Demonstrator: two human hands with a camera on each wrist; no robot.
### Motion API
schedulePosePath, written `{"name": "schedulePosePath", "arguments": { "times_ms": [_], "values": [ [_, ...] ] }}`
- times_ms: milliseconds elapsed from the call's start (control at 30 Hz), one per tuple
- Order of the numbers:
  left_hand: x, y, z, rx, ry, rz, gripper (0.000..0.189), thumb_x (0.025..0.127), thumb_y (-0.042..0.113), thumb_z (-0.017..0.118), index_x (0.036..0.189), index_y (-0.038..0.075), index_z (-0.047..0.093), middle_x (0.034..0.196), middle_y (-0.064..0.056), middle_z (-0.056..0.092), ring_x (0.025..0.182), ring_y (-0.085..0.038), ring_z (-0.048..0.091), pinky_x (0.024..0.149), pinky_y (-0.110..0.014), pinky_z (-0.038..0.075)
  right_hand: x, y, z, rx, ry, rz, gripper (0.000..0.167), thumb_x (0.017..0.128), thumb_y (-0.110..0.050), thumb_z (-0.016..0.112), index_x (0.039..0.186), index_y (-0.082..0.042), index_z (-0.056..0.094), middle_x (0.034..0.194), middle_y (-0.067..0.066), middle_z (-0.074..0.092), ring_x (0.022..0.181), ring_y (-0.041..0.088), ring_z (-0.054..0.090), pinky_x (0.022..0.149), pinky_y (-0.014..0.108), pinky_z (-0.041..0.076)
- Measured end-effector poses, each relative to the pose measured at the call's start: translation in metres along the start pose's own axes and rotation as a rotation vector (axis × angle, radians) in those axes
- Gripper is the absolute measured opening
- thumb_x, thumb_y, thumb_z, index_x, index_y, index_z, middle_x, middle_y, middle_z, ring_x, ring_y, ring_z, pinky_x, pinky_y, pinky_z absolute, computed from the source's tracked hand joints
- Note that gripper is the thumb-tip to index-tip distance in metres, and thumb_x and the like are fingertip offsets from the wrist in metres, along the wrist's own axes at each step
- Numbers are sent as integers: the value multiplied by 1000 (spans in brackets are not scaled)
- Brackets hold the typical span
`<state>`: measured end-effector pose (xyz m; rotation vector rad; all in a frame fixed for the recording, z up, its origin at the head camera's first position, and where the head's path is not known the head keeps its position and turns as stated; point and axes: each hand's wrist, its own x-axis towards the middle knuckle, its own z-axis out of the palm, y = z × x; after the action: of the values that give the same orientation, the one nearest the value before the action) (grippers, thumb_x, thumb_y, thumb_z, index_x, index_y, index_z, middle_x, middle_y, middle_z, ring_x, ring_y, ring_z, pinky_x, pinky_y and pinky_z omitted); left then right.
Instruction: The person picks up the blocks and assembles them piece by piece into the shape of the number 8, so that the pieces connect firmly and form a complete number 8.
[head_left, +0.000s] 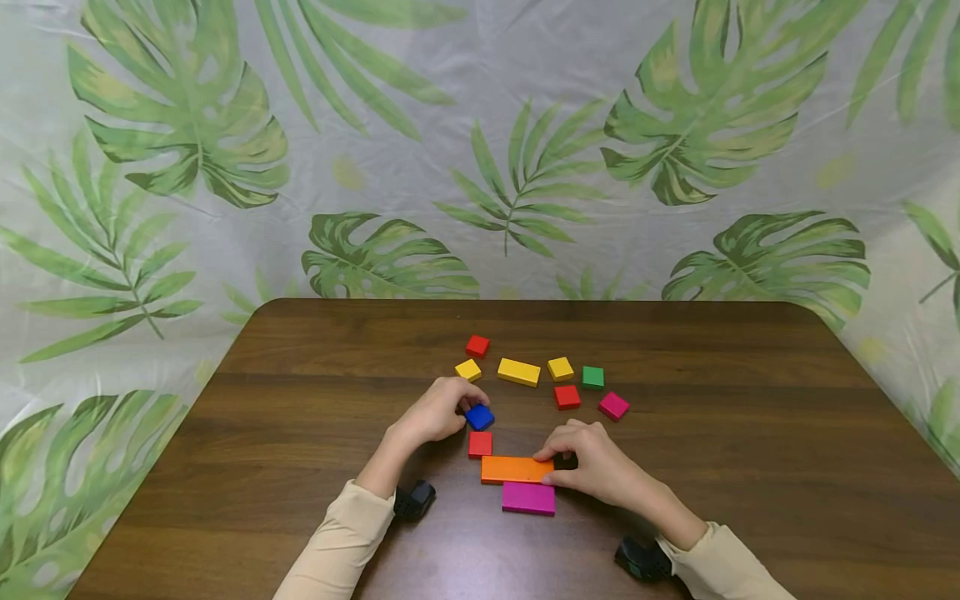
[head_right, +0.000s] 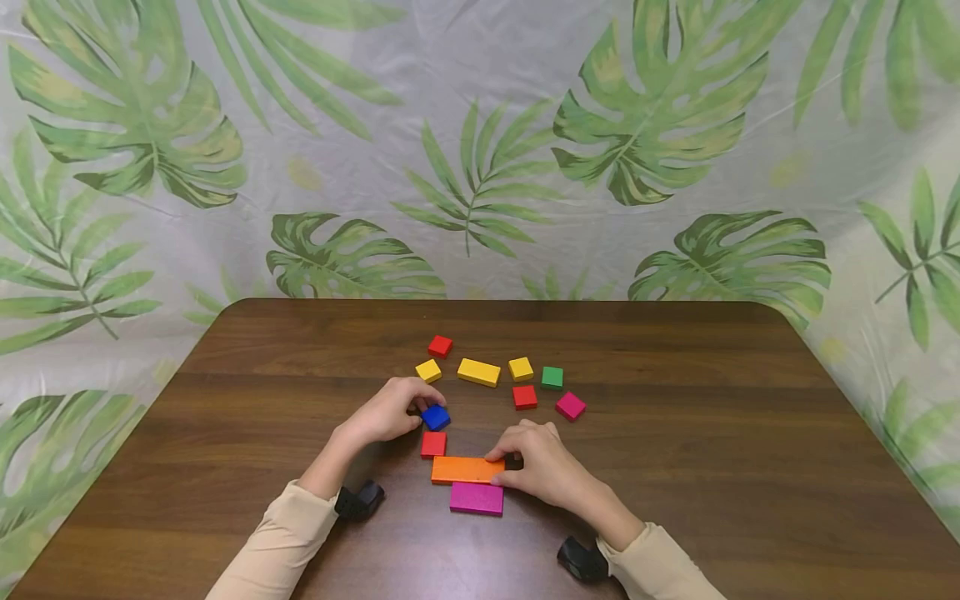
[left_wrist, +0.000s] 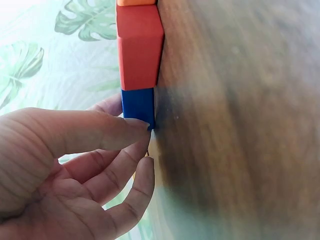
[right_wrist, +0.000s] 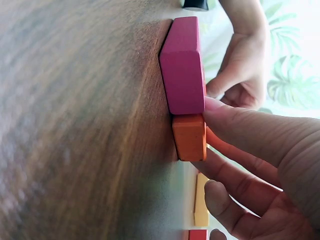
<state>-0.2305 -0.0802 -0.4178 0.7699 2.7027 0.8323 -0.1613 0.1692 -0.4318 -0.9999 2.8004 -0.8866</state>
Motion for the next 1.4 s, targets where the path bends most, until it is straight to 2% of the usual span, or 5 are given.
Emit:
{"name": "schedulePosePath", "arguments": {
  "times_ms": [400, 733, 1067, 1200, 1400],
  "values": [
    [-1, 1, 0, -5, 7, 18, 38, 73, -17, 59, 104, 4, 69, 96, -13, 69, 86, -23, 64, 79, -37, 54, 1, -1, 0, -7, 5, -11, 19, 75, -21, 77, 94, -18, 74, 89, -9, 69, 88, 11, 56, 77, 28, 34],
    [0, 3, -2, -20, -23, 18, 37, 74, -16, 59, 104, 3, 69, 99, -14, 68, 87, -24, 64, 80, -37, 55, -1, -3, -2, -3, 1, 4, 19, 76, -21, 76, 94, -18, 74, 89, -8, 69, 89, 12, 56, 77, 30, 32],
    [0, 2, -2, -1, -6, 18, 38, 73, -16, 60, 103, 4, 70, 100, -13, 69, 86, -23, 63, 79, -34, 55, 1, -3, -3, -13, 1, 18, 19, 76, -22, 76, 94, -19, 74, 89, -9, 68, 89, 12, 55, 77, 31, 28],
    [-1, 3, -1, -15, -9, 3, 37, 73, -16, 61, 104, 4, 69, 98, -13, 69, 86, -22, 62, 79, -35, 55, 0, -3, -2, -13, -5, 26, 19, 76, -22, 76, 94, -19, 74, 89, -9, 68, 90, 12, 55, 76, 30, 27],
    [-2, 2, 0, -38, 0, 23, 40, 72, -17, 62, 108, 0, 65, 93, -13, 65, 83, -20, 59, 76, -34, 54, -1, -4, -1, -11, -11, 34, 19, 75, -22, 76, 94, -19, 74, 89, -9, 68, 90, 12, 54, 76, 30, 26]
  ]
}}
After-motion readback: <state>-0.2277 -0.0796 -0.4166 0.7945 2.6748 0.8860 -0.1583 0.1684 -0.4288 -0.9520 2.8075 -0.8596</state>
